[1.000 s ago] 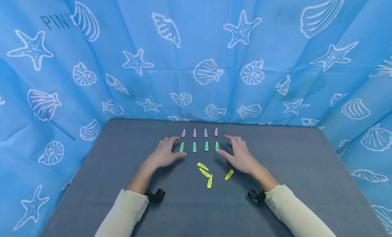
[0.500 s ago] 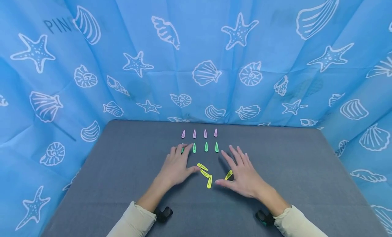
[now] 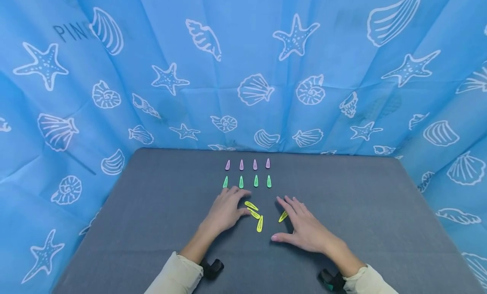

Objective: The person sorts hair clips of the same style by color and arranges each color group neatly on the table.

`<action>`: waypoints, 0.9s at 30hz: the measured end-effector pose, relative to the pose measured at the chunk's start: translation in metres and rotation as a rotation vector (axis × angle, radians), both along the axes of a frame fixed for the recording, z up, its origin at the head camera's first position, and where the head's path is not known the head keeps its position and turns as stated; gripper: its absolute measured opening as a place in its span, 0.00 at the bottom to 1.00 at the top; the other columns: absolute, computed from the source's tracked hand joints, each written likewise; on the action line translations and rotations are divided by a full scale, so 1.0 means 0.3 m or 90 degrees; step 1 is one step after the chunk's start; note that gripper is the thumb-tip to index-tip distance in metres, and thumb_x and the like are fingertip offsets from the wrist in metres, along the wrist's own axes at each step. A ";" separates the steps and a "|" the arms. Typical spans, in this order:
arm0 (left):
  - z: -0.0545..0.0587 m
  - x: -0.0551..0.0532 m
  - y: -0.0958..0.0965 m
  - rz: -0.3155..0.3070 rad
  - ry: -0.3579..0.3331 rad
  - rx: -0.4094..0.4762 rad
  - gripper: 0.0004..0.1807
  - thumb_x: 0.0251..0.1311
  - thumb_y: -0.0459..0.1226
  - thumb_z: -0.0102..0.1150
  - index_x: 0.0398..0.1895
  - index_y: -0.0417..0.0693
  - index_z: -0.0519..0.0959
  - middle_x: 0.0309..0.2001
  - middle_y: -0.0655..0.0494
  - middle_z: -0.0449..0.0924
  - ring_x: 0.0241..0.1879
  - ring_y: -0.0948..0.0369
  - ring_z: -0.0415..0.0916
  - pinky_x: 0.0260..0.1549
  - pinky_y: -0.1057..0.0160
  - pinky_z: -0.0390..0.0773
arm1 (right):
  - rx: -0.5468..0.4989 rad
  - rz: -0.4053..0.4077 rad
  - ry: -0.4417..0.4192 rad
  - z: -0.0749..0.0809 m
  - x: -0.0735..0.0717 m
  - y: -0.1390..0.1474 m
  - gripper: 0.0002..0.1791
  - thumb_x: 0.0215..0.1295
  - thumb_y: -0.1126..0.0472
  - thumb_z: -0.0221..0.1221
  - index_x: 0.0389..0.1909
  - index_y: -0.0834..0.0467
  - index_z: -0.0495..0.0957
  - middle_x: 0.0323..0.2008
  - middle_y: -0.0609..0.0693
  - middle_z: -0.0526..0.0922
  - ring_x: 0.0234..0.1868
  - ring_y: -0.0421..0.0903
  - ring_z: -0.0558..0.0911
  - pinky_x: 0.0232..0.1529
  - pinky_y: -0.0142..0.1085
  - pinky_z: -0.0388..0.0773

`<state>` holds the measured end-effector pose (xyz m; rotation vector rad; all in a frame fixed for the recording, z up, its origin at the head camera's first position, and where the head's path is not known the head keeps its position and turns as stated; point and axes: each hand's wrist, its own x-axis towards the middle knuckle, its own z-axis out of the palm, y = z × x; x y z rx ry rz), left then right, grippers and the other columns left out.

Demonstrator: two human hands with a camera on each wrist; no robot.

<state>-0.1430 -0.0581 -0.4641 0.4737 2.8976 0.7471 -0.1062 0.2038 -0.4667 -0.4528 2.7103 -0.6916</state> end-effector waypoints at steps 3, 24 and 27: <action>-0.016 -0.015 0.001 0.001 -0.001 0.015 0.23 0.65 0.45 0.68 0.63 0.61 0.80 0.58 0.56 0.80 0.57 0.54 0.73 0.59 0.48 0.74 | -0.012 -0.001 -0.009 0.009 -0.010 0.012 0.54 0.58 0.28 0.63 0.79 0.50 0.58 0.80 0.59 0.57 0.80 0.66 0.55 0.71 0.68 0.58; -0.002 -0.042 0.032 -0.080 0.056 -0.111 0.04 0.70 0.40 0.62 0.35 0.55 0.81 0.36 0.60 0.76 0.38 0.60 0.71 0.39 0.57 0.76 | -0.009 0.034 0.014 0.009 -0.008 0.016 0.44 0.62 0.40 0.68 0.74 0.56 0.66 0.79 0.61 0.57 0.79 0.67 0.55 0.71 0.66 0.59; -0.006 -0.040 0.033 -0.071 0.060 -0.117 0.07 0.73 0.40 0.57 0.34 0.53 0.79 0.34 0.59 0.75 0.37 0.60 0.72 0.38 0.56 0.77 | -0.010 0.033 0.014 0.007 -0.009 0.016 0.43 0.63 0.41 0.68 0.74 0.56 0.66 0.79 0.60 0.58 0.79 0.67 0.55 0.71 0.66 0.59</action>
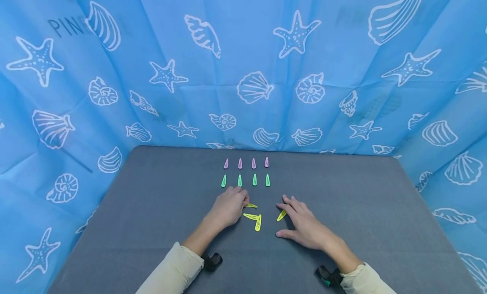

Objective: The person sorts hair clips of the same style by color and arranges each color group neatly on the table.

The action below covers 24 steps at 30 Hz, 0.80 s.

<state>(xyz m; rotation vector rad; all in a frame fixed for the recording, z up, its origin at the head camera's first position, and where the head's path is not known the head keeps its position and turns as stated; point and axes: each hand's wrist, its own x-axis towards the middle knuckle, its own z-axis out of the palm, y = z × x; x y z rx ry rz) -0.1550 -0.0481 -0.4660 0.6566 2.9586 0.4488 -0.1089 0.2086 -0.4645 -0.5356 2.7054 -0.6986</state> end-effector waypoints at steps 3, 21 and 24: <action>-0.001 0.001 -0.007 0.023 -0.039 0.023 0.06 0.75 0.39 0.55 0.39 0.52 0.80 0.36 0.58 0.77 0.39 0.59 0.75 0.40 0.55 0.78 | -0.008 -0.004 0.015 -0.002 -0.007 -0.001 0.38 0.66 0.44 0.66 0.73 0.55 0.68 0.78 0.60 0.60 0.78 0.66 0.58 0.70 0.66 0.60; 0.010 -0.006 -0.172 0.131 -0.158 0.188 0.05 0.69 0.38 0.63 0.33 0.52 0.82 0.25 0.60 0.74 0.25 0.62 0.69 0.27 0.63 0.67 | -0.029 -0.058 0.118 -0.020 -0.027 -0.012 0.09 0.65 0.57 0.68 0.32 0.46 0.76 0.66 0.57 0.75 0.58 0.56 0.72 0.46 0.42 0.60; 0.001 -0.008 -0.204 0.129 -0.170 0.220 0.04 0.66 0.35 0.65 0.32 0.51 0.81 0.26 0.60 0.74 0.26 0.62 0.69 0.28 0.63 0.67 | -0.023 -0.060 0.115 -0.021 -0.032 -0.013 0.10 0.65 0.57 0.69 0.31 0.46 0.75 0.66 0.57 0.75 0.58 0.56 0.71 0.46 0.43 0.60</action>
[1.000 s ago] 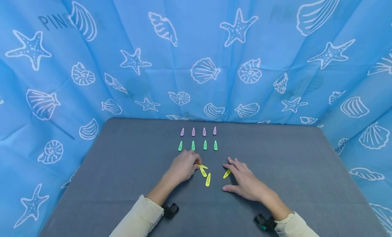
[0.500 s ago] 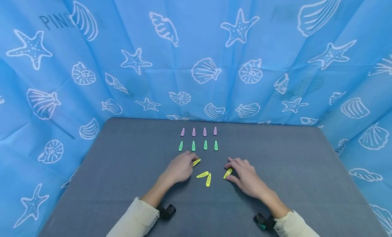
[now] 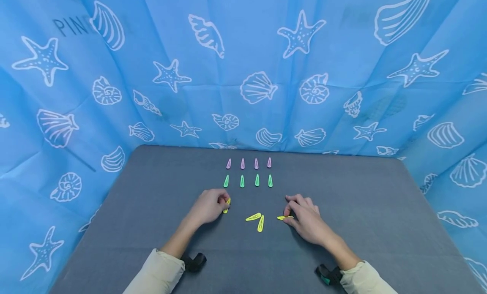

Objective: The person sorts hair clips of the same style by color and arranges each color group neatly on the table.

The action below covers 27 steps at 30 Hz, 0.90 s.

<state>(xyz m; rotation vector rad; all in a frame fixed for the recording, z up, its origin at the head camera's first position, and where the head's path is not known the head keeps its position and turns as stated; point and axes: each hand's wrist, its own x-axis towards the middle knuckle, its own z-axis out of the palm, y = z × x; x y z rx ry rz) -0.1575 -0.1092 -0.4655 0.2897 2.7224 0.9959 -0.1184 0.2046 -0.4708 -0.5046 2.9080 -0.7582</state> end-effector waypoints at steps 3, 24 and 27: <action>-0.008 -0.005 -0.020 0.002 -0.014 0.018 0.07 0.65 0.33 0.66 0.31 0.52 0.78 0.26 0.60 0.73 0.27 0.62 0.69 0.29 0.63 0.67 | 0.002 0.000 -0.002 -0.001 -0.002 0.003 0.10 0.64 0.57 0.69 0.31 0.46 0.75 0.66 0.57 0.75 0.58 0.56 0.71 0.46 0.43 0.60; -0.017 -0.046 -0.096 0.037 -0.066 0.028 0.18 0.58 0.39 0.74 0.51 0.54 0.82 0.32 0.57 0.77 0.29 0.60 0.71 0.33 0.61 0.69 | -0.031 0.004 0.000 0.018 0.017 -0.001 0.12 0.66 0.60 0.67 0.28 0.47 0.74 0.65 0.59 0.75 0.62 0.61 0.70 0.54 0.53 0.66; -0.020 -0.052 -0.107 0.027 -0.078 0.031 0.22 0.53 0.39 0.78 0.52 0.55 0.82 0.33 0.57 0.77 0.31 0.60 0.71 0.34 0.61 0.69 | -0.055 -0.010 0.001 0.034 0.024 0.013 0.11 0.67 0.62 0.66 0.28 0.48 0.75 0.59 0.57 0.79 0.58 0.58 0.72 0.55 0.53 0.68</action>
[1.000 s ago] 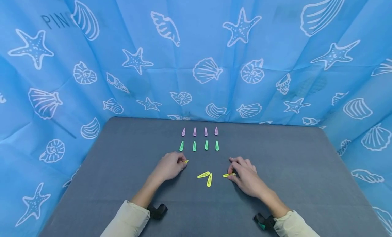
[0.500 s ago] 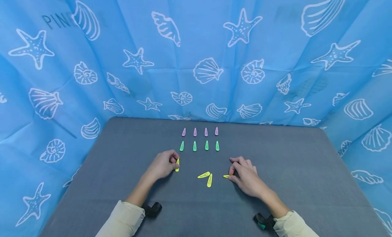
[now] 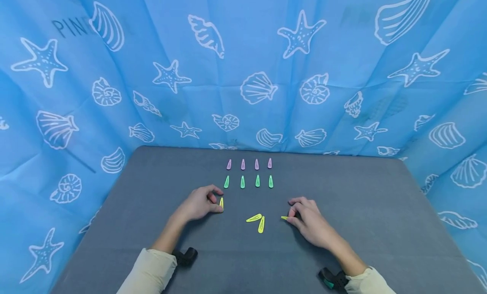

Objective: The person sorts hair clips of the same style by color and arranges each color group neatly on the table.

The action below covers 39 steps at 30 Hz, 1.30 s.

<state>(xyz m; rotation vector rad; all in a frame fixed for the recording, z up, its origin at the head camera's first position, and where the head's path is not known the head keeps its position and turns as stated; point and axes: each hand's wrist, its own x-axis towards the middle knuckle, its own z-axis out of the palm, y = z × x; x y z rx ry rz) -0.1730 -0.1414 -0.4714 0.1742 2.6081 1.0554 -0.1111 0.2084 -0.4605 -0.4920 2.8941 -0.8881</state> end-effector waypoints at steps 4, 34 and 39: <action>0.002 -0.003 -0.008 -0.013 -0.021 -0.002 0.27 0.48 0.41 0.81 0.53 0.56 0.82 0.36 0.56 0.76 0.33 0.59 0.70 0.34 0.61 0.69 | -0.031 -0.030 -0.026 0.020 0.001 0.018 0.08 0.67 0.64 0.65 0.32 0.49 0.76 0.39 0.47 0.81 0.41 0.45 0.73 0.44 0.37 0.70; 0.023 -0.004 0.004 -0.029 -0.036 -0.029 0.24 0.46 0.39 0.82 0.47 0.57 0.81 0.36 0.54 0.73 0.34 0.58 0.69 0.35 0.59 0.66 | -0.143 0.026 -0.066 0.057 -0.088 -0.142 0.08 0.66 0.65 0.67 0.45 0.59 0.82 0.32 0.45 0.83 0.30 0.37 0.78 0.31 0.29 0.75; 0.020 -0.009 0.010 -0.023 -0.049 -0.029 0.24 0.45 0.38 0.82 0.45 0.58 0.79 0.35 0.55 0.72 0.34 0.58 0.68 0.35 0.59 0.66 | -0.159 0.076 -0.083 0.047 -0.121 -0.222 0.08 0.66 0.65 0.66 0.44 0.60 0.83 0.32 0.46 0.82 0.31 0.37 0.77 0.33 0.29 0.74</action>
